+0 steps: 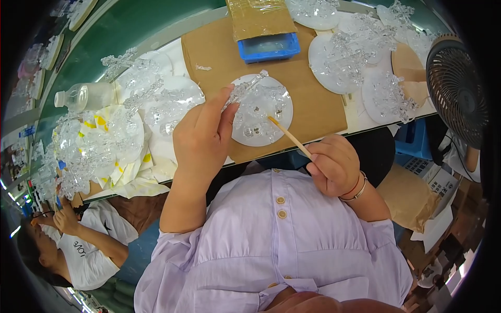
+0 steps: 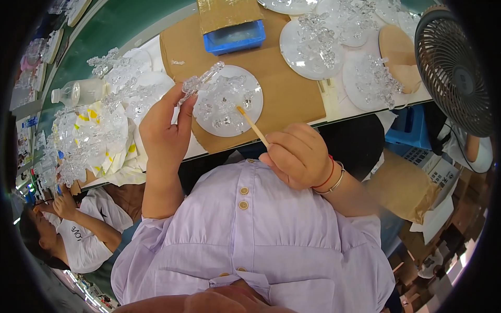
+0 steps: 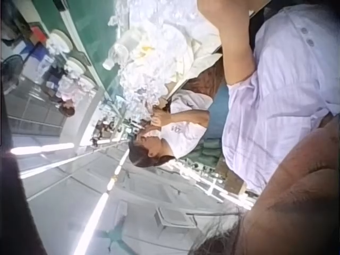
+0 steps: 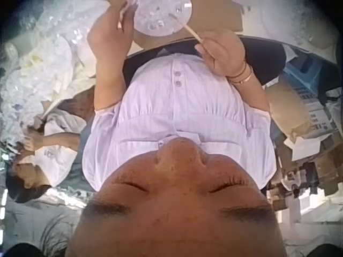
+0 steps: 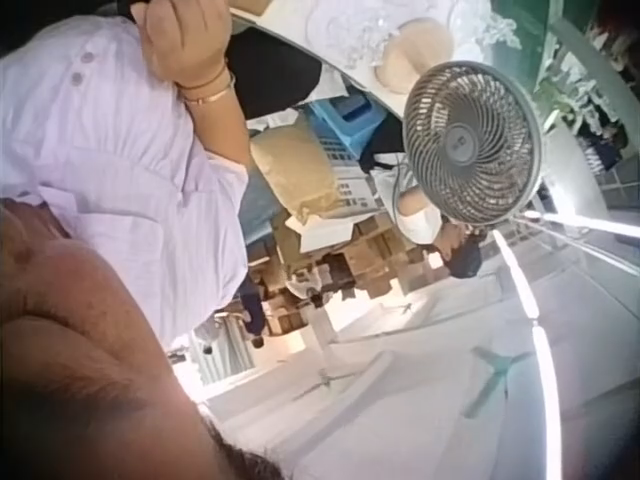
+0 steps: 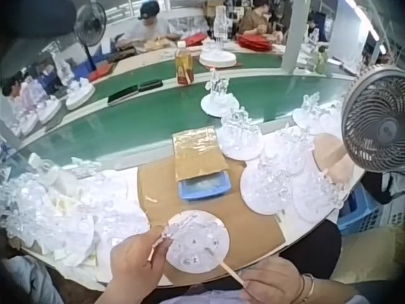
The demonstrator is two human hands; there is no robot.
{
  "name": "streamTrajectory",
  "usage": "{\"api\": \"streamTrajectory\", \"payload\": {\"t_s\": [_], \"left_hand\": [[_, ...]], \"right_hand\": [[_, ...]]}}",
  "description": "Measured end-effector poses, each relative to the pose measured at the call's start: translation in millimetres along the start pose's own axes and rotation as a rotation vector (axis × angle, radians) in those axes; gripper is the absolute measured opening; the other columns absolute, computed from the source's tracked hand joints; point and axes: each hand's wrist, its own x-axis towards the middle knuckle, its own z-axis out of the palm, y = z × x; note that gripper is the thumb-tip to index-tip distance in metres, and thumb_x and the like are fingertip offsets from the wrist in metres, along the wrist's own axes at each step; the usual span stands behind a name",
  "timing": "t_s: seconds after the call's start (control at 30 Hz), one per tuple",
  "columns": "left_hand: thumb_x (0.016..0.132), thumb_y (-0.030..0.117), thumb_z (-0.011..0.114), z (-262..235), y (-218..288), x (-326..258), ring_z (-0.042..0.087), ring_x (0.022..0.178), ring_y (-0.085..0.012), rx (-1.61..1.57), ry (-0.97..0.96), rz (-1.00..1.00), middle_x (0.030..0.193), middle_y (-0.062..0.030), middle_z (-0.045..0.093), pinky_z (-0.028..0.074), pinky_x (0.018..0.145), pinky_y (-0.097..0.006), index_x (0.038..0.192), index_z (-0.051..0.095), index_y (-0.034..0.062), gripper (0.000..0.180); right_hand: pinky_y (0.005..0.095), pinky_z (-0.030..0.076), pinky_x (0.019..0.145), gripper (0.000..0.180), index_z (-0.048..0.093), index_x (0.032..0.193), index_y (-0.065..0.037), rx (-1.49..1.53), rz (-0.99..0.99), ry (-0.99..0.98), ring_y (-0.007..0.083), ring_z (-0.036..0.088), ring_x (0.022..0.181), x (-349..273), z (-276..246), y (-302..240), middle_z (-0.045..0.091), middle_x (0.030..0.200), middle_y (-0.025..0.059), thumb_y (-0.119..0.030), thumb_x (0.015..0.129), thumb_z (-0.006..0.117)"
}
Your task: Applying glue to decorative crystal components and assembling light fixtures on a production line.
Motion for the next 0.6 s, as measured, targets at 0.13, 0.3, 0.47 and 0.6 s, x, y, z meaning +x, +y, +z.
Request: {"api": "streamTrajectory", "payload": {"t_s": [0.13,0.3,0.47,0.6], "left_hand": [[0.077,0.004,0.073,0,-1,-2,0.054,0.054,-0.0205,0.032,-0.001,0.020,0.063,-0.0057,0.057,0.043,0.049,-0.032,0.108,0.066,0.0080,0.033],[0.077,0.004,0.073,-3,-3,-1,0.055,0.055,-0.0208,0.010,-0.018,0.017,0.066,-0.0055,0.059,0.044,0.050,-0.032,0.110,0.065,0.0082,0.034],[0.076,0.005,0.073,-5,-4,0,0.059,0.059,-0.0207,-0.009,-0.045,0.031,0.074,-0.0063,0.065,0.046,0.053,-0.032,0.109,0.065,0.0078,0.034],[0.076,0.005,0.073,-7,-1,1,0.060,0.060,-0.0206,-0.006,-0.097,0.000,0.076,-0.0066,0.066,0.047,0.053,-0.031,0.109,0.064,0.0073,0.034]], "right_hand": [[0.0369,0.045,0.055,0.016,0.050,0.092,-0.002,-0.065,-0.028,0.006,0.0280,0.056,0.062,12,4,0,0.062,0.085,0.0152,-0.007,0.084,0.063],[0.0336,0.047,0.056,0.011,0.050,0.093,0.000,-0.027,0.074,-0.005,0.0261,0.058,0.062,25,2,7,0.062,0.083,0.0173,-0.002,0.087,0.059],[0.0262,0.050,0.060,0.005,0.050,0.097,0.001,0.156,0.290,0.156,0.0188,0.063,0.066,16,8,20,0.063,0.080,0.0187,0.000,0.094,0.052],[0.0266,0.050,0.059,0.007,0.050,0.098,0.000,0.130,0.218,0.172,0.0204,0.063,0.065,11,15,28,0.063,0.078,0.0174,0.000,0.092,0.055]]}}
